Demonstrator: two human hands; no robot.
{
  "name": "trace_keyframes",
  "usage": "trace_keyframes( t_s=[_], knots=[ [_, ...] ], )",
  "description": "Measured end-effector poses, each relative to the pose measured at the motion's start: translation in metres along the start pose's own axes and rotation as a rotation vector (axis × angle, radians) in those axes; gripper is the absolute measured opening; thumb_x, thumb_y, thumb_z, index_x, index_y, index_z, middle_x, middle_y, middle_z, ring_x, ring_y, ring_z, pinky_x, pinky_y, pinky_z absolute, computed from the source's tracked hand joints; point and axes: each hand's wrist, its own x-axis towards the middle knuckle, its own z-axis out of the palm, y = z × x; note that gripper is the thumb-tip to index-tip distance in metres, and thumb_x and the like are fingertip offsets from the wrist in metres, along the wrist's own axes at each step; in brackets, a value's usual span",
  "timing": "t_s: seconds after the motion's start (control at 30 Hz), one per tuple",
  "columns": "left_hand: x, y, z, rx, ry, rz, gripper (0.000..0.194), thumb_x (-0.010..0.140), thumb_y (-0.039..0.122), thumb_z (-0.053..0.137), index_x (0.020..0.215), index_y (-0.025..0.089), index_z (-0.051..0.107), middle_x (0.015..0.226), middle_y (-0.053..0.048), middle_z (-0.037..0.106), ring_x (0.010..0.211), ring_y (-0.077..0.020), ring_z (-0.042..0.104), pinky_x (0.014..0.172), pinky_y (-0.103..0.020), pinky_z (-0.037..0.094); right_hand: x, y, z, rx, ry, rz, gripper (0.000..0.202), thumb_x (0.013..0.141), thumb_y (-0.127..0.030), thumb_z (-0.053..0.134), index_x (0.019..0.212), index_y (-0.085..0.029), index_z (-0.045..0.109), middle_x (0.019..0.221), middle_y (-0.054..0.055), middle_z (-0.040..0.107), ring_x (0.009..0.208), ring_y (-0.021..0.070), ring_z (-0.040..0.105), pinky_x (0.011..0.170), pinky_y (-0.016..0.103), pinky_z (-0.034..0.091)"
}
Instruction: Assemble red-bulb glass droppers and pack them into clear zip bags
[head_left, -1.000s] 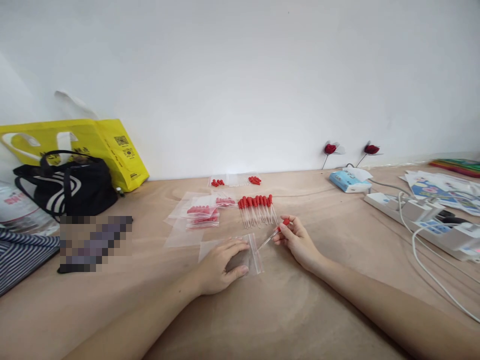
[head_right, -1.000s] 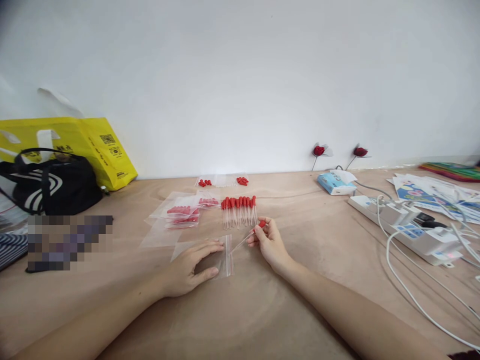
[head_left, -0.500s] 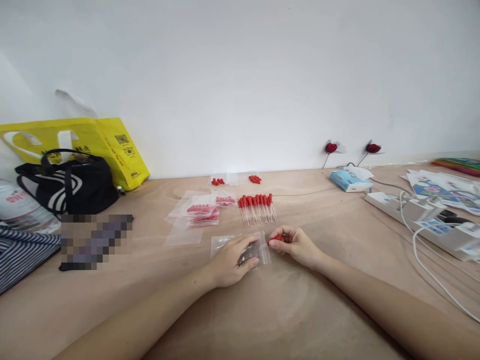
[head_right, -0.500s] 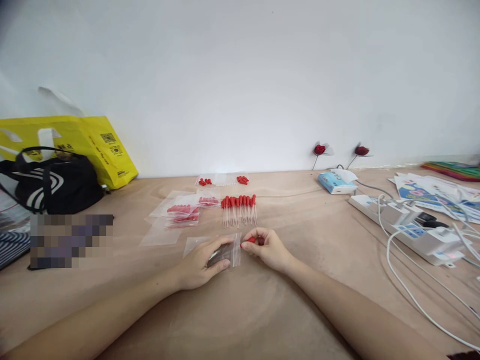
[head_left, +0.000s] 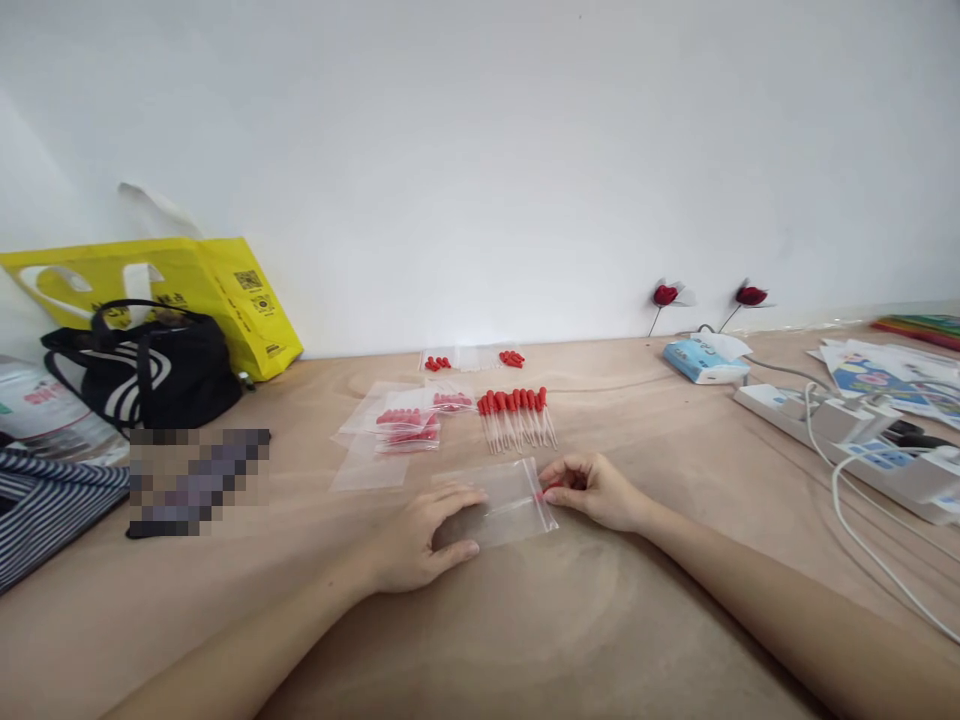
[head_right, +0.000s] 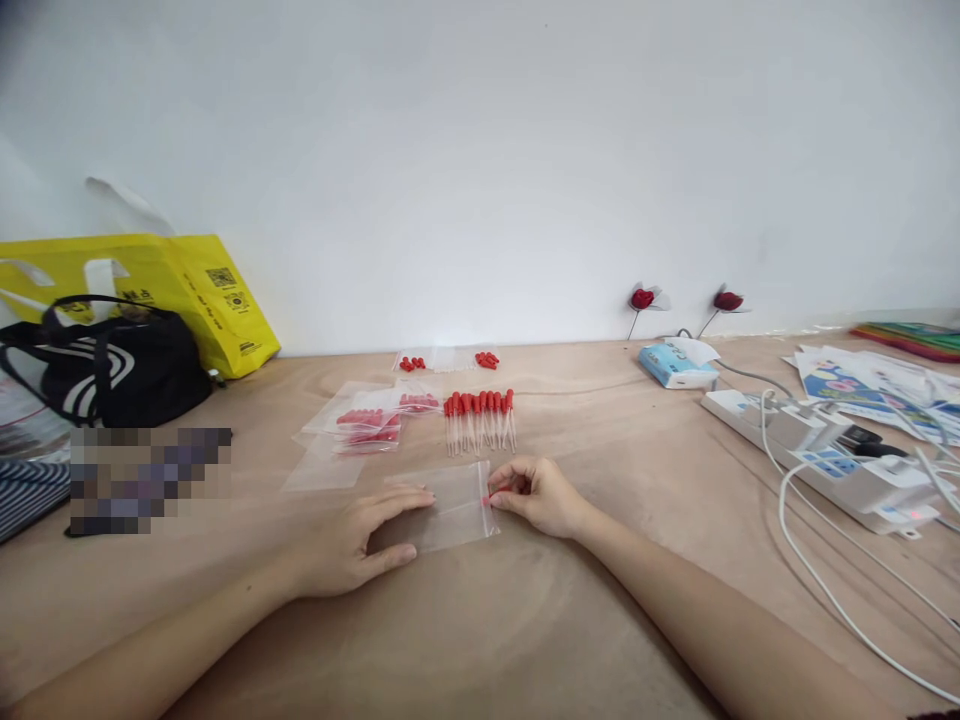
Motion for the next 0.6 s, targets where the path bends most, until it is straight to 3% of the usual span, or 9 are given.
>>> trace_keyframes(
  t_s=[0.13,0.37,0.6],
  knots=[
    [0.001,0.0,0.005,-0.039,-0.003,-0.043,0.049,0.077,0.039,0.052,0.122,0.025,0.042,0.127,-0.005,0.046,0.117,-0.0238,0.041,0.097,-0.041,0.033,-0.001,-0.002,0.005,0.193,-0.033,0.005,0.034,0.062,-0.039,0.068,0.083,-0.016,0.057,0.068,0.0,0.059,0.06,0.0106,0.053,0.059,0.026,0.042],
    [0.005,0.002,0.008,-0.059,0.03,-0.041,0.049,0.076,0.039,0.054,0.121,0.023,0.043,0.126,-0.005,0.047,0.117,-0.0227,0.041,0.098,-0.04,0.033,-0.002,-0.006,0.015,0.245,-0.074,-0.013,0.039,0.065,-0.035,0.065,0.097,-0.017,0.052,0.076,0.001,0.06,0.06,0.0086,0.052,0.056,0.023,0.041],
    [0.004,0.003,0.008,-0.06,0.035,-0.026,0.048,0.076,0.039,0.054,0.12,0.023,0.044,0.125,-0.005,0.048,0.116,-0.0227,0.041,0.097,-0.04,0.034,0.01,-0.003,0.019,0.118,0.092,-0.024,0.033,0.064,-0.029,0.062,0.092,-0.015,0.054,0.058,-0.005,0.051,0.05,0.007,0.046,0.05,0.021,0.037]
  ],
)
